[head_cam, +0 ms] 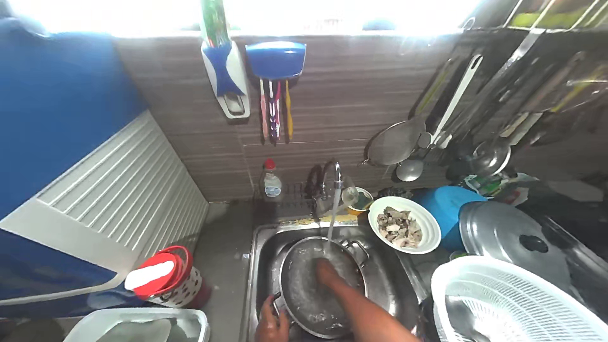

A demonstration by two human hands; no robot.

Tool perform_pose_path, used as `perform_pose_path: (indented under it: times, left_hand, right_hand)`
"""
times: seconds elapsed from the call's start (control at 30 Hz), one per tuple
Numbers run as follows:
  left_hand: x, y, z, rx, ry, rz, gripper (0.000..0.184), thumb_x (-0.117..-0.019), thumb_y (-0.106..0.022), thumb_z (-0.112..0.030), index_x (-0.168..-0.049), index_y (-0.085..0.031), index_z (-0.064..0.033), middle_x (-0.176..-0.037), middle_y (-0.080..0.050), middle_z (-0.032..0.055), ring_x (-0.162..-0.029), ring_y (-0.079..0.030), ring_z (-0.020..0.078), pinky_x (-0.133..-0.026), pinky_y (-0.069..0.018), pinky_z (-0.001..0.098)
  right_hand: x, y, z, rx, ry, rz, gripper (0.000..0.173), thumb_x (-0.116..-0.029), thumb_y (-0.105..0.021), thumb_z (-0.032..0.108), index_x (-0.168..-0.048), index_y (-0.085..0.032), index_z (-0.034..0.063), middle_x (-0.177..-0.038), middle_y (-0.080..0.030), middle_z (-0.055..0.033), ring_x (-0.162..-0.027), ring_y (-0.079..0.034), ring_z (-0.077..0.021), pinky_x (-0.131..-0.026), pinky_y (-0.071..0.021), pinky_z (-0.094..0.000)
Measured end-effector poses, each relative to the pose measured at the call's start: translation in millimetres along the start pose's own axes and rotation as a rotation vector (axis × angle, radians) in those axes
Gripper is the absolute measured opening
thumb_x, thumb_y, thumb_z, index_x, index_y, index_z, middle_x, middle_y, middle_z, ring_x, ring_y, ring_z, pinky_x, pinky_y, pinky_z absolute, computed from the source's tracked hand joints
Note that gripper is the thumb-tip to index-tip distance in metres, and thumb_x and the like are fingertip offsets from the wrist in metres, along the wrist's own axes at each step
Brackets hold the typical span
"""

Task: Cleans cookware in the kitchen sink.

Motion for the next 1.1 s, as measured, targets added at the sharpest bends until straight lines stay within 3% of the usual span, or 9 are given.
perform_pose_path:
  times: [0.17,0.33,0.43,0.57,0.67,0.77,0.9,1.0,1.1]
  left_hand:
    - [-1.4,-1.9,0.3,-0.052,-0.004,-0.005,0.056,-0.0987,-0.057,-0.015,-0.149,-0.044,0.0046,-0.118,-0.068,0.0278,-0.099,-0.071,0.0395,-0.092,-0.0554,0.057]
    - [-2.1,-1.6,5.8,0.003,-0.022,-0.022,0.059,-0.0974,-0.058,-0.014,-0.15,-0.041,0.0064,-0.119,-0.067,0.0291,-0.1,-0.07,0.0408,-0.093,-0.0547,0.0589]
    - [-6.4,-3.4,14.6,0.278,0.081,0.014,0.062,-0.0975,-0.062,-0.01,-0.152,-0.036,0.0059,-0.12,-0.065,0.0291,-0.1,-0.069,0.0366,-0.091,-0.0563,0.0529]
    - [-6.8,-1.1,-2.9,0.785,0.186,-0.007,0.06,-0.0939,-0.06,0.002,-0.149,-0.037,0.0075,-0.111,-0.063,0.0234,-0.083,-0.067,0.0223,-0.076,-0.0587,0.0391]
    - [-11.5,8.4,-31.6,0.993,0.124,-0.059,0.055,-0.0966,-0.056,0.001,-0.149,-0.039,0.0046,-0.092,-0.064,0.012,-0.065,-0.064,0.0146,-0.061,-0.0585,0.0319]
    - [-16.1,27.2,-74.4,1.045,0.036,-0.064,0.053,-0.0966,-0.053,0.002,-0.148,-0.042,0.0034,-0.091,-0.063,0.0084,-0.061,-0.061,0.0116,-0.057,-0.0571,0.0278]
    - [-22.8,55.5,-131.3,1.039,-0.073,-0.045,0.047,-0.0971,-0.05,0.002,-0.144,-0.047,0.0035,-0.086,-0.061,0.0069,-0.059,-0.06,0.0114,-0.054,-0.0563,0.0264]
    - [-16.3,69.1,-170.0,0.946,-0.163,0.029,0.05,-0.0952,-0.049,0.001,-0.145,-0.046,0.0029,-0.088,-0.061,0.007,-0.06,-0.06,0.0126,-0.05,-0.0541,0.0258]
    - [-2.2,82.7,-200.7,0.778,-0.276,0.076,0.053,-0.0952,-0.05,0.002,-0.148,-0.044,0.0032,-0.098,-0.064,0.0092,-0.063,-0.063,0.0145,-0.049,-0.0561,0.0274]
  right_hand:
    - [10.1,37.4,67.5,-0.159,0.197,-0.031,0.021,-0.0965,-0.065,0.014,-0.112,-0.073,0.0027,-0.112,-0.072,-0.0193,-0.109,-0.067,-0.0346,-0.099,-0.0512,-0.0556]
    - [21.1,168.3,108.3,-0.514,0.242,-0.37,0.033,-0.102,-0.062,0.02,-0.128,-0.064,0.0002,-0.119,-0.068,-0.0173,-0.11,-0.067,-0.0266,-0.099,-0.054,-0.0452]
    - [20.4,200.7,91.0,-0.542,0.177,-0.482,0.039,-0.1027,-0.062,0.032,-0.129,-0.064,0.0022,-0.117,-0.069,-0.0173,-0.107,-0.067,-0.0279,-0.097,-0.0532,-0.0478]
    - [19.1,176.3,25.1,-0.598,-0.058,-0.442,0.033,-0.0991,-0.065,0.028,-0.117,-0.068,0.0007,-0.108,-0.07,-0.0194,-0.098,-0.068,-0.0313,-0.089,-0.0554,-0.0515]
    - [18.7,182.4,-1.4,-0.619,-0.071,-0.491,0.026,-0.1005,-0.056,0.018,-0.113,-0.069,-0.0008,-0.102,-0.069,-0.0203,-0.088,-0.069,-0.0311,-0.081,-0.0569,-0.0516]
    - [7.9,209.0,-5.0,-0.672,-0.008,-0.498,0.029,-0.105,-0.052,0.022,-0.112,-0.069,-0.001,-0.097,-0.07,-0.018,-0.083,-0.07,-0.0273,-0.079,-0.0591,-0.0475]
    - [1.4,249.3,23.0,-0.457,0.139,-0.5,0.025,-0.1034,-0.057,0.02,-0.112,-0.073,0.0029,-0.106,-0.071,-0.0195,-0.099,-0.068,-0.032,-0.091,-0.0537,-0.0538]
    - [-6.7,256.6,48.7,-0.289,0.231,-0.412,0.029,-0.102,-0.059,0.011,-0.127,-0.068,-0.0006,-0.124,-0.067,-0.0256,-0.119,-0.063,-0.0399,-0.105,-0.046,-0.0585]
    - [-49.4,246.9,55.3,-0.422,0.399,-0.333,0.037,-0.0975,-0.071,0.019,-0.131,-0.066,0.0021,-0.128,-0.069,-0.019,-0.12,-0.065,-0.0302,-0.108,-0.0496,-0.049]
Point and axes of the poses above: each hand's wrist, its own x-axis away from the middle knuckle, its own y-axis out of the back of the hand, z = x × y, the point moved 9 cm from there along -x, towards the middle knuckle
